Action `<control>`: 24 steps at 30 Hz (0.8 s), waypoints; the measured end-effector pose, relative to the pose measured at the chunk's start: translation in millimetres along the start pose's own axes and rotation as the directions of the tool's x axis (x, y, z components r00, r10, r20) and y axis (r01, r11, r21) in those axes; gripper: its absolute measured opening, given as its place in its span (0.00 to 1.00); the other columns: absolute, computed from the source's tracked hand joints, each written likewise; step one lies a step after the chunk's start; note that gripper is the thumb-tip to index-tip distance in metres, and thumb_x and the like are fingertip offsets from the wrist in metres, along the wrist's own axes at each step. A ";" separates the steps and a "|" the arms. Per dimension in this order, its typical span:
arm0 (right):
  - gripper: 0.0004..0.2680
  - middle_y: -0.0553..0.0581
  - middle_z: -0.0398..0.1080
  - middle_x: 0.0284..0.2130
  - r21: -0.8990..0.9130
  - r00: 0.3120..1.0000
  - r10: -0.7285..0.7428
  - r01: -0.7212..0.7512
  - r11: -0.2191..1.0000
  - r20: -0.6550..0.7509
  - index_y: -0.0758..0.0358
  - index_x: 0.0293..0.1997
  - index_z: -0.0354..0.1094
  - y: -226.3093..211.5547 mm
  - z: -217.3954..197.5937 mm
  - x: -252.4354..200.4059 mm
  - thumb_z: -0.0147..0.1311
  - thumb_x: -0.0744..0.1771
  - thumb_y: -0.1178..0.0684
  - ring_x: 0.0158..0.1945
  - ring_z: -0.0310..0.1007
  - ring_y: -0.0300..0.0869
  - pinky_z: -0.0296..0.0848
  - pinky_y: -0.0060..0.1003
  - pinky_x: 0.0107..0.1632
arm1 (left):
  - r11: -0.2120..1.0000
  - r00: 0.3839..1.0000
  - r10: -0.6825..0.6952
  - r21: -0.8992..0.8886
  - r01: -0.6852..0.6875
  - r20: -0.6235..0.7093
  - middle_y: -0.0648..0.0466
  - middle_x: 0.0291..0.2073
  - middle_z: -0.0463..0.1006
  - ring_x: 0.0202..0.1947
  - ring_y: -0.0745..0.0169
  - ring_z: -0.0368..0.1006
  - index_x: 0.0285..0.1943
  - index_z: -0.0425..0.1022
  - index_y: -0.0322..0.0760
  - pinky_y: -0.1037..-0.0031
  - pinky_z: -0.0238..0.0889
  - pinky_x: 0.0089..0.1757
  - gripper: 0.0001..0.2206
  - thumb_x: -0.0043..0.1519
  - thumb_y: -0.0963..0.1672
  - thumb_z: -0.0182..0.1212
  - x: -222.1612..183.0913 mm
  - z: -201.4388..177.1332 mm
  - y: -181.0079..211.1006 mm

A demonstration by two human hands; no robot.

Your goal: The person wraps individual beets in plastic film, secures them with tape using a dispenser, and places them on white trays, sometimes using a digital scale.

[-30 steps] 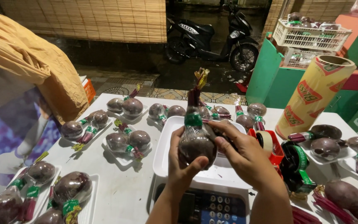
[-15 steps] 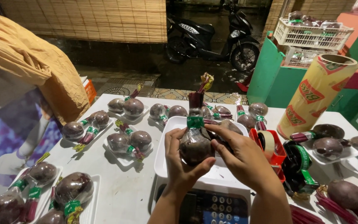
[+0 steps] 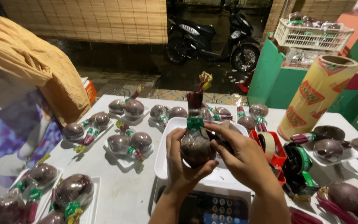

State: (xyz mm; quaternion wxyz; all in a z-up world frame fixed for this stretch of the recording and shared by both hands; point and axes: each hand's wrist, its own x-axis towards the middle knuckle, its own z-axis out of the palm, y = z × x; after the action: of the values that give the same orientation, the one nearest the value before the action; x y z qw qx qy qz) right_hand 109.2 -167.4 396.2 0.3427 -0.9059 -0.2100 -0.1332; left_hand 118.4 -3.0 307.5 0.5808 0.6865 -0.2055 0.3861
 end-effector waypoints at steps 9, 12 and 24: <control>0.17 0.47 0.81 0.44 -0.001 0.984 -0.017 0.017 1.000 -0.176 0.37 0.58 0.73 0.5 -1.6 0.8 0.55 0.64 0.51 0.40 0.80 0.40 0.72 0.35 0.39 | 0.993 0.995 -0.100 0.065 0.099 0.017 0.44 0.50 0.81 0.48 0.49 0.81 0.65 0.61 0.29 0.67 0.77 0.47 0.47 0.35 0.49 0.80 1.7 5.9 -7.2; 0.16 0.46 0.79 0.31 -0.005 0.973 -0.021 0.021 1.000 -0.231 0.37 0.58 0.73 1.2 2.5 -2.3 0.59 0.64 0.49 0.25 0.71 0.37 0.65 0.31 0.30 | 0.997 0.998 -0.064 0.033 0.063 0.008 0.43 0.49 0.81 0.47 0.49 0.81 0.64 0.61 0.28 0.67 0.77 0.47 0.46 0.36 0.49 0.79 -0.5 4.3 -5.4; 0.14 0.51 0.72 0.39 0.258 0.905 0.143 -0.038 0.965 -0.401 0.52 0.62 0.72 2.1 -4.8 -3.4 0.53 0.68 0.54 0.37 0.69 0.37 0.67 0.29 0.41 | 0.992 0.990 0.128 -0.013 -0.127 0.059 0.37 0.61 0.72 0.61 0.38 0.73 0.65 0.60 0.28 0.59 0.69 0.61 0.43 0.40 0.48 0.76 -5.4 8.7 -0.9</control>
State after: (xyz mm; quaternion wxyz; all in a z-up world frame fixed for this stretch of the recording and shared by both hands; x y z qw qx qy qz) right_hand 106.7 -173.1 397.2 0.4942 -0.8163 -0.1042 -0.2802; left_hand 118.2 -12.0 302.5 0.5519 0.6804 -0.2680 0.4008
